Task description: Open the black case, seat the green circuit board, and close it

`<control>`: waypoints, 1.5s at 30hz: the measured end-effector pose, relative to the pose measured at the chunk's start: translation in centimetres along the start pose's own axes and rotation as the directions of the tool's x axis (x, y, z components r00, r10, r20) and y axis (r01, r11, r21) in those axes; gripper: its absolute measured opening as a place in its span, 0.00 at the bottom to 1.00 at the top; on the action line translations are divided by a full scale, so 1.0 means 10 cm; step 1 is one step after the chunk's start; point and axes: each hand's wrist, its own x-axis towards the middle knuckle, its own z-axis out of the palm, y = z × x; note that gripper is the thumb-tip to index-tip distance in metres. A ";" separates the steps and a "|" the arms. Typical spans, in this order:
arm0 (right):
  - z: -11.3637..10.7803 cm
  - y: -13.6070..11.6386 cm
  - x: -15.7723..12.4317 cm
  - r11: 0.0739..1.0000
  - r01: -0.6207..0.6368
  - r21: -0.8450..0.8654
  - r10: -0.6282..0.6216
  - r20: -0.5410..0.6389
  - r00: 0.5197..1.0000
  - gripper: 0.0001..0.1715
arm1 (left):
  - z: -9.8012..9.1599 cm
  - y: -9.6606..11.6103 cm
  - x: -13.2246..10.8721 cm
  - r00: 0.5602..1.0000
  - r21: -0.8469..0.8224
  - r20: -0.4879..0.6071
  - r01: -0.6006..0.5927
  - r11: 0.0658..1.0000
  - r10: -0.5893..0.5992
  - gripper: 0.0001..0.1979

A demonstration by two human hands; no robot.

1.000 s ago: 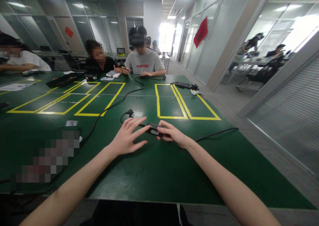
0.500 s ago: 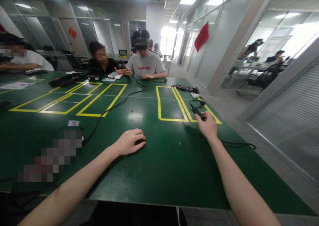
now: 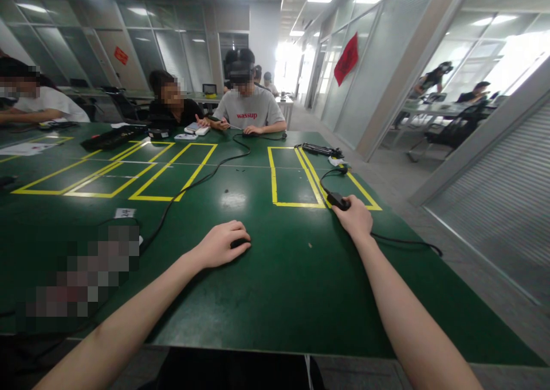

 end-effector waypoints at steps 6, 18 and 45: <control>0.03 0.06 0.06 0.985 -0.070 0.159 0.079 -0.051 0.996 0.21 | 0.01 0.00 0.00 1.000 -0.029 -0.006 0.014 0.999 -0.014 0.08; 0.08 0.20 0.15 0.964 -0.237 0.118 0.245 -0.055 0.968 0.26 | 0.01 -0.01 0.00 0.999 -0.060 -0.003 0.043 0.997 -0.043 0.07; -0.21 -0.10 0.02 0.993 -0.019 0.118 0.003 0.135 0.991 0.22 | -0.01 0.00 -0.01 0.999 -0.095 -0.002 0.049 0.994 -0.050 0.07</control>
